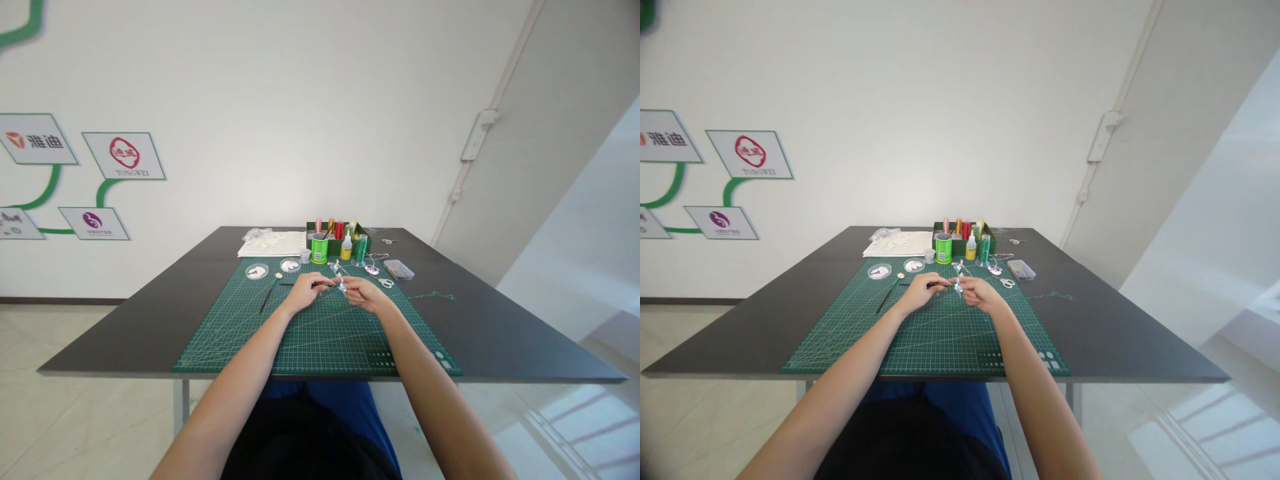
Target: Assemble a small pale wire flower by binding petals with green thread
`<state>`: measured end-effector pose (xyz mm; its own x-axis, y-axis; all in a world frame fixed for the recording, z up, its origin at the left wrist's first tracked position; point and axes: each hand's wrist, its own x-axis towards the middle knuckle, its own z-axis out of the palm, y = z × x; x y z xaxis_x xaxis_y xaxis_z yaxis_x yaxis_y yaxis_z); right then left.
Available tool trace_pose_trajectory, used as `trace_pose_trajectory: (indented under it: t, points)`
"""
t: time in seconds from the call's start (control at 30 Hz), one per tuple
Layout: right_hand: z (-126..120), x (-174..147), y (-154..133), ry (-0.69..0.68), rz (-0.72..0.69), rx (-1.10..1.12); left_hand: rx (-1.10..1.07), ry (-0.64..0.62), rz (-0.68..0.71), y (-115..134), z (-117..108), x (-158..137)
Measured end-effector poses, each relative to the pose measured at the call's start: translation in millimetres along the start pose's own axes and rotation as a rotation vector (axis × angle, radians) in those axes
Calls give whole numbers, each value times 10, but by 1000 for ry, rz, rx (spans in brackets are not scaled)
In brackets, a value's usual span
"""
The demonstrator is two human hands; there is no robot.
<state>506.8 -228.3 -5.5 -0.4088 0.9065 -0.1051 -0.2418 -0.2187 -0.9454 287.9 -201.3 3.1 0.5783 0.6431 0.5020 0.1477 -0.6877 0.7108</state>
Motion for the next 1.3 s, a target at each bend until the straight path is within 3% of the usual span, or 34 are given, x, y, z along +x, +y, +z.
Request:
trace_pose_trajectory:
  t: [0.37,0.6,0.7,0.83,0.9,0.97,1.03,1.1,1.2,1.3]
  points:
    - [18,2,16,-53,-89,18,-261,38,-44,-152,16,41]
    - [-23,-8,-8,28,-158,100,-408,63,-51,-172,-1,60]
    - [-68,21,2,159,-119,103,-429,59,-70,-186,-6,70]
    - [-97,69,35,504,-73,-22,-414,45,-82,-202,-12,76]
    - [-74,78,41,656,-152,-142,-386,38,-83,-206,-20,76]
    - [-25,72,31,711,-299,-247,-356,27,-79,-206,-33,73]
    - [44,55,12,646,-438,-300,-329,15,-72,-203,-48,68]
    - [119,35,-5,498,-506,-310,-304,1,-70,-201,-60,63]
    - [210,16,-7,315,-498,-327,-272,-13,-76,-202,-68,60]
    - [257,10,6,269,-492,-303,-258,-11,-87,-205,-66,60]
